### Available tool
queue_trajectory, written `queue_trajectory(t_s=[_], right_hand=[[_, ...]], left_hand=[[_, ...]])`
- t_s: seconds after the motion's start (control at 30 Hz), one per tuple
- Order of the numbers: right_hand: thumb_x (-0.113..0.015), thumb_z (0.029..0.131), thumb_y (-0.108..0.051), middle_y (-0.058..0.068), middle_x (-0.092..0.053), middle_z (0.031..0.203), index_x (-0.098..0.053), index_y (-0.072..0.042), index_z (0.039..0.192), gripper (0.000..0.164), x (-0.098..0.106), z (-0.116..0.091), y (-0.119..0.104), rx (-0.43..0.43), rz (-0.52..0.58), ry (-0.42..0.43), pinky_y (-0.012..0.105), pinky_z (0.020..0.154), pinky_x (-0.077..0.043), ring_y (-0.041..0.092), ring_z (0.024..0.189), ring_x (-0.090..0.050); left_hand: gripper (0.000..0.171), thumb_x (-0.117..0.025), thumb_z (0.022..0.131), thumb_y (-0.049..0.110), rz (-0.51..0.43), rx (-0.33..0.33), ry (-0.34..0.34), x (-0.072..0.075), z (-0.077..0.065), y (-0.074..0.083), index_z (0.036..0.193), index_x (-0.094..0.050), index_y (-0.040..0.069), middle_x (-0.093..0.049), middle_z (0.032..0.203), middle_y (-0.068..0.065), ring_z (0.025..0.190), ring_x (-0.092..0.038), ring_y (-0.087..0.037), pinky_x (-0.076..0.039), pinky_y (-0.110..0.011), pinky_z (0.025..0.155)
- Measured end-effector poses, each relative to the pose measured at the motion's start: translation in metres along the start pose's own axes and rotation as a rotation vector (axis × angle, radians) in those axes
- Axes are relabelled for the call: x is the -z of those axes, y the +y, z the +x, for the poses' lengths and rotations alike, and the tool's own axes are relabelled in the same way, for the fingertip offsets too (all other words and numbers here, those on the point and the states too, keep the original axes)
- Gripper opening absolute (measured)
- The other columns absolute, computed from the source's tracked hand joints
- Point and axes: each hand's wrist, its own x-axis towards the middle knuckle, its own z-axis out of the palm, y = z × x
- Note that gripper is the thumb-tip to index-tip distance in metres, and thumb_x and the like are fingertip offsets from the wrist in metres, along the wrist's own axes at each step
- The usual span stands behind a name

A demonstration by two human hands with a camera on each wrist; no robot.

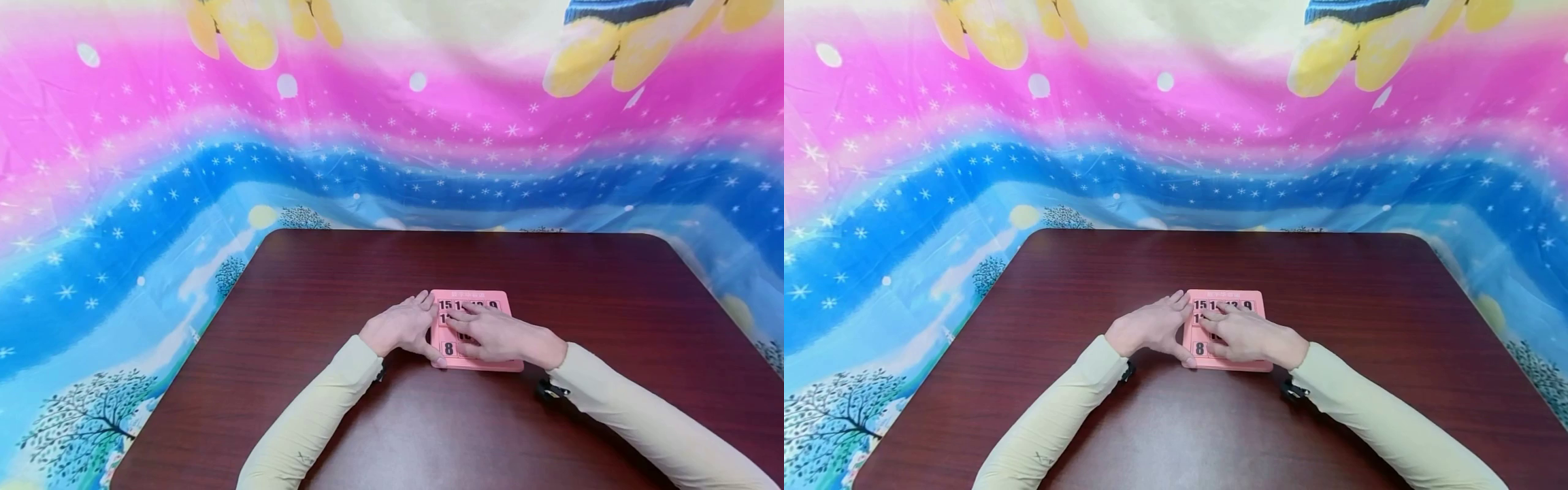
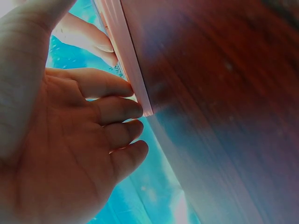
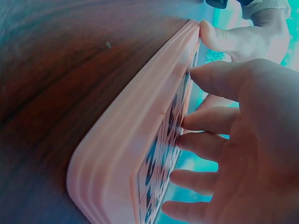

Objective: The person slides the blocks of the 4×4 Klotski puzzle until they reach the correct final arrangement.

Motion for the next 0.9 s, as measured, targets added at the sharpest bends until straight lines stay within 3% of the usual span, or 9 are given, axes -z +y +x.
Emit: queue_trajectory(t_s=[0.4,0.63,0.9], right_hand=[[-0.059,0.096,-0.031,0.015,-0.052,0.146,-0.053,-0.004,0.141,0.052,0.001,-0.005,-0.005,0.049,-0.016,0.035,0.063,0.112,-0.034,0.049,0.137,-0.04],[-0.059,0.096,-0.033,0.012,-0.052,0.147,-0.053,-0.008,0.142,0.052,-0.002,-0.012,-0.01,0.042,-0.033,0.028,0.062,0.112,-0.036,0.045,0.137,-0.041],[-0.059,0.097,-0.035,0.017,-0.054,0.144,-0.056,-0.005,0.139,0.052,-0.005,-0.02,-0.022,0.101,-0.094,0.072,0.061,0.109,-0.04,0.048,0.136,-0.043]], left_hand=[[0.119,-0.068,0.066,0.08,0.012,0.0,0.018,0.0,0.002,0.0,0.152,-0.035,0.006,-0.024,0.163,-0.012,0.153,-0.016,-0.026,-0.02,-0.036,0.126],[0.118,-0.068,0.067,0.079,0.016,-0.007,0.021,0.0,0.0,0.001,0.152,-0.034,0.005,-0.024,0.163,-0.013,0.153,-0.016,-0.027,-0.02,-0.037,0.126],[0.116,-0.069,0.069,0.077,0.019,-0.007,0.029,-0.002,0.0,-0.001,0.153,-0.033,0.005,-0.024,0.163,-0.013,0.153,-0.017,-0.026,-0.021,-0.036,0.126]])
